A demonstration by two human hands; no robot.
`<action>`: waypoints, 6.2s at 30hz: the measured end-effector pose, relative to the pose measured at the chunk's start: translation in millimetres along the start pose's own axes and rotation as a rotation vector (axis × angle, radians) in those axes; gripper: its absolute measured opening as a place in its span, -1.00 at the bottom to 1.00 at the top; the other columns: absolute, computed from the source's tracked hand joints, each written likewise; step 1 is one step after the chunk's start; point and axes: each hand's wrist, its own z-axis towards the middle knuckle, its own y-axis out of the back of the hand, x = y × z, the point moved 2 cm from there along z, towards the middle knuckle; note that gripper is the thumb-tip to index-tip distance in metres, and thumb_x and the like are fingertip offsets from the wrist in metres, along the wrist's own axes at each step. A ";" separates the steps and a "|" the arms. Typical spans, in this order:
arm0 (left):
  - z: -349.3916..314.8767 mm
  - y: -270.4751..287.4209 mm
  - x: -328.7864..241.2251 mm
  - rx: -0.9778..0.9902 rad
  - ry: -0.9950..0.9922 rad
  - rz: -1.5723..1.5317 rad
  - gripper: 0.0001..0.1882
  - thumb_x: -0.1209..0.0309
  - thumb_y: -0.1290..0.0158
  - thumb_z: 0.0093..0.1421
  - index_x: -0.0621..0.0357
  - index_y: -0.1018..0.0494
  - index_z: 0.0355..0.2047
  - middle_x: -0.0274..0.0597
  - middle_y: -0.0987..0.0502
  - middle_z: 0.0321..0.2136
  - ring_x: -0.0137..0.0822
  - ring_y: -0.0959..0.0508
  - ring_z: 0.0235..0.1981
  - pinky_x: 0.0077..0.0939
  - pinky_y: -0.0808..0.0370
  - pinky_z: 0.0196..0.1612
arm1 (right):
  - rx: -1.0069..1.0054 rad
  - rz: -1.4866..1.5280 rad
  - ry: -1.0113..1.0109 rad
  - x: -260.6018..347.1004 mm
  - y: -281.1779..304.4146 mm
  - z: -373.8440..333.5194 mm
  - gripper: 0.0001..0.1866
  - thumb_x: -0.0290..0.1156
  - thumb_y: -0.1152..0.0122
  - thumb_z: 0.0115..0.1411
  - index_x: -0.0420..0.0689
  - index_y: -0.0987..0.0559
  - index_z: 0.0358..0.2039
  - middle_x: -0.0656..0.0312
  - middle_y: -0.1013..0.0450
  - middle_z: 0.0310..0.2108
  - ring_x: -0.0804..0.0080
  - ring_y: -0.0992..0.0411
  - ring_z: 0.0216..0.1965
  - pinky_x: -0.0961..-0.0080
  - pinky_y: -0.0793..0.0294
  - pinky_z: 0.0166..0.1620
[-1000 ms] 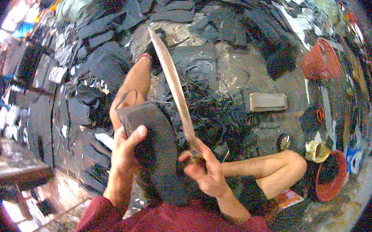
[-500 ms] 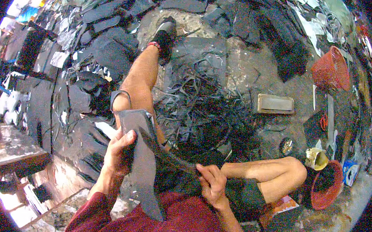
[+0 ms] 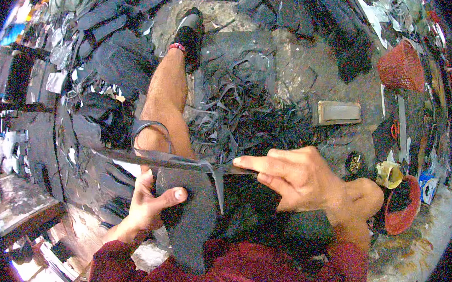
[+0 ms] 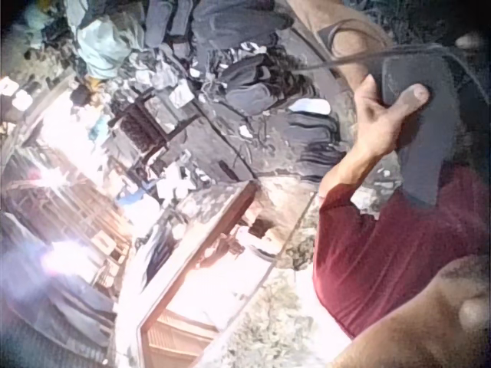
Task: The person sits on the floor and uses a knife to cut black rubber sheets into smaller pieces. They repeatedly pick up sheets, slice them, and place the cut pieces aside.
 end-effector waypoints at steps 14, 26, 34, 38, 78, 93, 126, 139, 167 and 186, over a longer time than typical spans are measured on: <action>5.3 0.9 -0.1 0.240 0.094 0.271 -0.24 0.09 -0.24 0.20 0.24 -0.23 0.27 -0.09 -0.49 0.03 -0.37 -0.59 -0.16 -0.44 -0.56 -0.08 | 0.446 0.027 0.012 12.1 8.8 75.0 -0.60 -0.36 -0.05 0.34 0.02 -0.49 0.18 0.08 -0.60 -0.22 0.12 -0.59 -0.26 0.29 -0.53 -0.22; 3.8 -117.2 21.4 -0.310 -0.551 -0.391 -0.46 0.23 -0.11 0.24 0.17 -0.23 0.15 -0.02 -0.40 0.04 -0.07 -0.54 -0.14 -0.27 -0.49 0.00 | -0.789 0.767 -0.293 63.2 -69.0 -87.2 -0.56 -0.37 0.09 0.42 -0.23 -0.34 0.26 0.29 -0.43 -0.38 0.67 -0.29 -0.44 0.72 -0.33 -0.36; 40.2 -122.1 26.4 -0.046 -0.205 -0.604 -0.64 0.26 -0.12 0.24 0.19 -0.47 -0.02 -0.16 -0.61 -0.20 -0.19 -0.62 -0.18 -0.26 -0.57 -0.02 | -0.890 0.222 -0.208 30.2 -87.7 -137.1 -0.54 -0.43 -0.02 0.35 -0.25 -0.38 0.25 0.14 -0.47 -0.41 0.40 -0.33 -0.52 0.50 -0.39 -0.38; 29.9 -126.3 14.5 -0.045 -0.196 -0.616 -0.61 0.27 -0.04 0.26 0.30 -0.42 -0.02 0.01 -0.58 -0.15 -0.08 -0.61 -0.12 -0.14 -0.55 0.06 | -0.785 0.073 -0.265 24.1 -115.7 -170.4 -0.61 -0.49 -0.02 0.32 -0.31 -0.44 0.14 0.04 -0.49 -0.36 0.30 -0.43 -0.46 0.44 -0.44 -0.33; 53.4 -101.5 91.5 -0.089 -1.012 1.445 0.06 0.30 -0.33 -0.03 0.07 0.03 0.41 0.05 0.03 0.42 0.15 -0.32 0.25 0.03 -0.32 0.24 | -0.856 0.937 -0.580 -50.9 -51.1 -166.6 -0.20 -0.43 -0.43 -0.01 -0.23 -0.34 0.27 0.18 -0.47 -0.05 0.36 -0.48 -0.14 0.45 -0.43 0.04; 60.9 -85.4 33.1 -0.032 -0.524 -0.122 -0.52 0.38 -0.04 0.36 0.21 -0.23 0.24 -0.17 -0.49 0.03 -0.40 -0.46 0.04 -0.44 -0.35 0.15 | -1.003 1.287 -0.584 -57.9 -86.7 -130.6 -0.60 -0.35 -0.13 0.32 -0.22 -0.38 0.11 0.12 -0.50 -0.38 0.45 -0.39 -0.71 0.53 -0.37 -0.67; 127.9 186.7 -193.5 -0.743 -0.546 0.370 -0.62 0.40 -0.16 0.17 0.13 -0.49 0.02 -0.20 -0.61 -0.21 -0.37 -0.60 -0.31 -0.46 -0.56 -0.30 | -1.664 0.583 -0.757 -83.7 -6.5 -210.1 -0.55 -0.19 -0.06 0.27 0.08 -0.46 0.16 0.26 -0.34 -0.22 0.43 -0.29 -0.22 0.47 -0.32 -0.19; 421.1 144.0 -206.0 -0.320 -0.563 1.355 -0.56 0.30 -0.26 0.07 0.17 -0.56 -0.03 -0.01 -0.63 -0.11 -0.14 -0.64 -0.09 -0.31 -0.56 -0.03 | -0.997 -0.833 -1.138 -250.9 -73.6 -188.4 -0.26 -0.09 -0.33 0.12 -0.10 -0.36 0.27 -0.15 -0.44 -0.01 -0.22 -0.39 0.01 -0.08 -0.39 0.06; 806.3 179.6 -394.4 -0.427 -0.504 0.938 0.07 -0.39 0.04 0.11 0.27 -0.13 0.34 0.23 -0.18 0.32 0.15 -0.14 0.36 -0.03 -0.06 0.37 | -0.992 0.992 -0.545 -457.8 147.6 632.8 0.04 -0.27 -0.49 0.05 -0.08 0.00 0.40 0.05 -0.30 0.22 0.21 -0.17 0.31 0.21 -0.20 0.31; 795.5 129.0 -345.4 -0.558 -0.604 -0.139 -0.46 0.23 -0.32 0.10 0.23 -0.40 0.00 -0.26 -0.52 -0.27 -0.38 -0.47 -0.17 -0.39 -0.42 -0.10 | -1.150 -0.224 -0.735 -353.9 231.6 314.4 -0.29 -0.41 -0.40 0.09 -0.15 -0.35 0.26 0.05 -0.39 0.16 0.22 -0.35 0.17 0.30 -0.31 0.22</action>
